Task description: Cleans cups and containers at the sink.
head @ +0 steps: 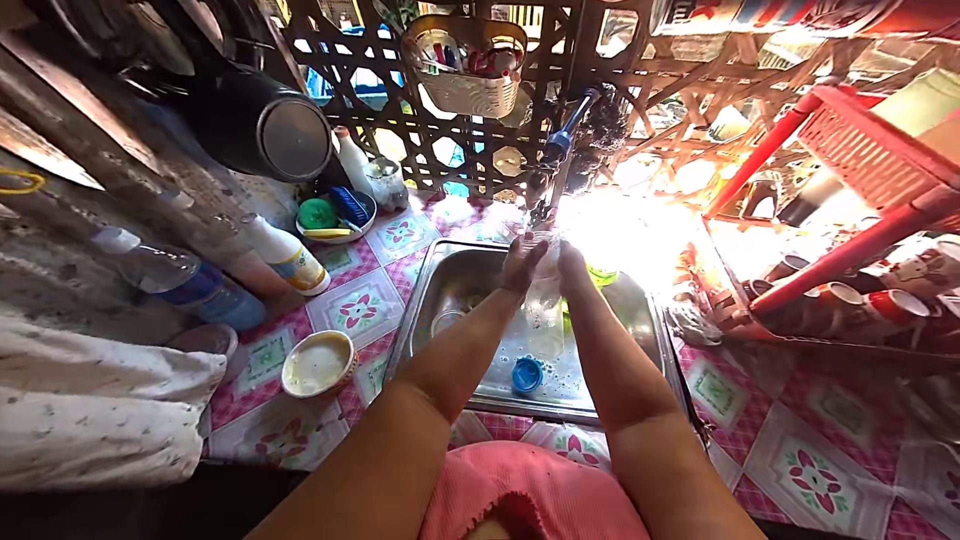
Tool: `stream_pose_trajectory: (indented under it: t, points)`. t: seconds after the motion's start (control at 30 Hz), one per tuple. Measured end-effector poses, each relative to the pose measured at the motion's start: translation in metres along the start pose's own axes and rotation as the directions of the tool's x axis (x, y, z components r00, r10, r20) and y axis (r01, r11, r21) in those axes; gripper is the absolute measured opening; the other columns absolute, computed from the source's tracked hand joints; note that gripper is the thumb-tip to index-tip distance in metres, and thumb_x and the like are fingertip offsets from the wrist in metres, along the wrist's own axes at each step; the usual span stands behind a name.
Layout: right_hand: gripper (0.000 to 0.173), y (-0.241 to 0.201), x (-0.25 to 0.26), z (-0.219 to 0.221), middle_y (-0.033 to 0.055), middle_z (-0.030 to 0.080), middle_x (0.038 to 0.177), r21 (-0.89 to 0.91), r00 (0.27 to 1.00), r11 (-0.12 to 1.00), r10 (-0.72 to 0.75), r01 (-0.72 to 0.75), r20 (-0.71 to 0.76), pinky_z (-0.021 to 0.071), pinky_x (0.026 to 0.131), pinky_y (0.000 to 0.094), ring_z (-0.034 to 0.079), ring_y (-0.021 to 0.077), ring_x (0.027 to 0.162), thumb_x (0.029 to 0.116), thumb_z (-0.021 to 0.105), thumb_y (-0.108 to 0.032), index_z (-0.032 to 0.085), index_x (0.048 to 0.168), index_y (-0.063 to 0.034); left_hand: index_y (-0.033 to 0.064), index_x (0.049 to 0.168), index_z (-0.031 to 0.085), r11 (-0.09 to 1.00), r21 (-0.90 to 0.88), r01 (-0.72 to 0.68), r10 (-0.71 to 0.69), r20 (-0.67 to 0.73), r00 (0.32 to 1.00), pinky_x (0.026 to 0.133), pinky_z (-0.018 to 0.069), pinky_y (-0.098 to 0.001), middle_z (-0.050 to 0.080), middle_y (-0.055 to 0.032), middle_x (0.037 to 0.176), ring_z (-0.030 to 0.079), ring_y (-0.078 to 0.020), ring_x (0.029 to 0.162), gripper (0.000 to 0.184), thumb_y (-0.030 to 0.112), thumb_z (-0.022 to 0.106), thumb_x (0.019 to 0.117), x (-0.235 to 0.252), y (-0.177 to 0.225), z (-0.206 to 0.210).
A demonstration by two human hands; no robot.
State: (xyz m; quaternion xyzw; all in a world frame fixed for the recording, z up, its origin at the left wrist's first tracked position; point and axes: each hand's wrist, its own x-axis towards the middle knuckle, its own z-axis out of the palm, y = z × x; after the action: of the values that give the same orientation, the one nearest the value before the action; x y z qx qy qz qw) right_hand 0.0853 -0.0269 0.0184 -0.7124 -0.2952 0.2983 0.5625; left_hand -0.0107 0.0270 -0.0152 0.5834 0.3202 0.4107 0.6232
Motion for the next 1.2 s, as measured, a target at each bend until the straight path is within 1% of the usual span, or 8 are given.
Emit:
stream_pose_trajectory:
  t: [0.1, 0.2, 0.33, 0.5, 0.63, 0.8, 1.07, 1.2]
  points:
    - [0.039, 0.006, -0.021, 0.019, 0.0253, 0.059, 0.137, -0.280, 0.974, 0.937, -0.225, 0.210, -0.022, 0.0448, 0.108, 0.0564, 0.057, 0.0376, 0.127, 0.1092, 0.041, -0.019, 0.056, 0.138, 0.0023, 0.0085, 0.153, 0.036, 0.972, 0.059, 0.226, -0.215, -0.144, 0.966, 0.107, 0.0443, -0.0555, 0.051, -0.0223, 0.146, 0.051, -0.0343, 0.133, 0.078, 0.058, 0.060, 0.0967, 0.004, -0.008, -0.004]
    - [0.053, -0.003, -0.040, 0.041, 0.0195, 0.036, 0.161, -0.513, 0.950, 0.804, -0.301, 0.301, 0.085, 0.0257, 0.121, 0.0584, 0.033, 0.0380, 0.149, 0.1047, 0.048, -0.026, 0.042, 0.156, -0.0125, -0.0025, 0.150, 0.038, 0.922, 0.253, 0.293, -0.230, -0.251, 0.940, 0.110, 0.0420, -0.0501, 0.054, -0.0276, 0.141, 0.053, -0.0367, 0.131, 0.054, 0.029, 0.051, 0.1075, 0.013, -0.015, -0.005]
    - [0.048, -0.004, 0.000, 0.014, 0.0190, 0.051, 0.150, -0.136, 0.971, 0.963, -0.220, 0.231, 0.089, 0.0380, 0.116, 0.0510, 0.048, 0.0292, 0.140, 0.1071, 0.045, -0.026, 0.049, 0.148, -0.0024, 0.0070, 0.154, 0.028, 0.935, 0.295, 0.198, -0.136, -0.218, 0.966, 0.099, 0.0502, -0.0596, 0.058, -0.0252, 0.135, 0.060, -0.0389, 0.120, 0.091, 0.063, 0.064, 0.0918, -0.004, -0.008, -0.003]
    - [0.041, -0.022, 0.014, -0.003, 0.0096, 0.066, 0.117, 0.363, 0.965, 0.903, -0.260, 0.232, 0.030, 0.0538, 0.089, 0.0368, 0.063, 0.0157, 0.104, 0.1078, 0.042, -0.033, 0.060, 0.129, -0.0033, 0.0066, 0.153, 0.023, 0.958, 0.264, 0.110, -0.074, -0.144, 0.987, 0.098, 0.0516, -0.0572, 0.052, -0.0295, 0.139, 0.060, -0.0401, 0.119, 0.100, 0.047, 0.082, 0.0835, -0.003, 0.008, -0.004]
    - [0.040, -0.036, 0.010, 0.001, 0.0152, 0.062, 0.136, -0.437, 0.855, 0.771, -0.258, 0.462, 0.450, 0.0340, 0.115, 0.0559, 0.049, 0.0316, 0.136, 0.1032, 0.052, -0.028, 0.066, 0.137, -0.0112, -0.0022, 0.150, 0.037, 0.719, 0.685, 0.116, -0.031, -0.135, 0.990, 0.108, 0.0446, -0.0527, 0.039, -0.0267, 0.154, 0.049, -0.0403, 0.135, 0.072, 0.028, 0.070, 0.0938, -0.003, 0.018, 0.000]
    - [0.038, -0.043, 0.015, 0.009, 0.0197, 0.070, 0.117, -0.759, 0.931, 0.543, -0.153, 0.360, 0.332, 0.0468, 0.098, 0.0658, 0.063, 0.0401, 0.118, 0.0978, 0.058, -0.039, 0.070, 0.117, -0.0091, 0.0029, 0.151, 0.043, 0.557, 0.828, -0.059, 0.073, 0.022, 0.997, 0.115, 0.0382, -0.0550, 0.035, -0.0227, 0.159, 0.040, -0.0411, 0.143, 0.071, 0.030, 0.073, 0.0928, -0.011, 0.013, 0.007]
    - [0.038, -0.049, 0.005, 0.024, 0.0174, 0.072, 0.113, -0.725, 0.929, 0.584, -0.173, 0.365, 0.328, 0.0460, 0.100, 0.0631, 0.064, 0.0366, 0.116, 0.0977, 0.056, -0.041, 0.074, 0.110, -0.0094, -0.0014, 0.144, 0.044, 0.827, 0.554, 0.092, -0.119, 0.013, 0.993, 0.102, 0.0494, -0.0538, 0.061, -0.0247, 0.132, 0.060, -0.0365, 0.122, 0.072, 0.025, 0.080, 0.0875, -0.019, 0.019, -0.010]
    - [0.027, -0.038, 0.029, -0.007, 0.0140, 0.068, 0.094, -0.183, 0.902, 0.922, -0.268, 0.342, 0.337, 0.0550, 0.083, 0.0456, 0.065, 0.0210, 0.086, 0.0970, 0.063, -0.022, 0.068, 0.105, 0.0032, 0.0117, 0.143, 0.050, 0.953, -0.163, 0.256, -0.231, 0.161, 0.960, 0.096, 0.0526, -0.0428, 0.063, -0.0123, 0.129, 0.062, -0.0228, 0.114, 0.064, 0.018, 0.081, 0.0867, -0.027, 0.015, -0.015]
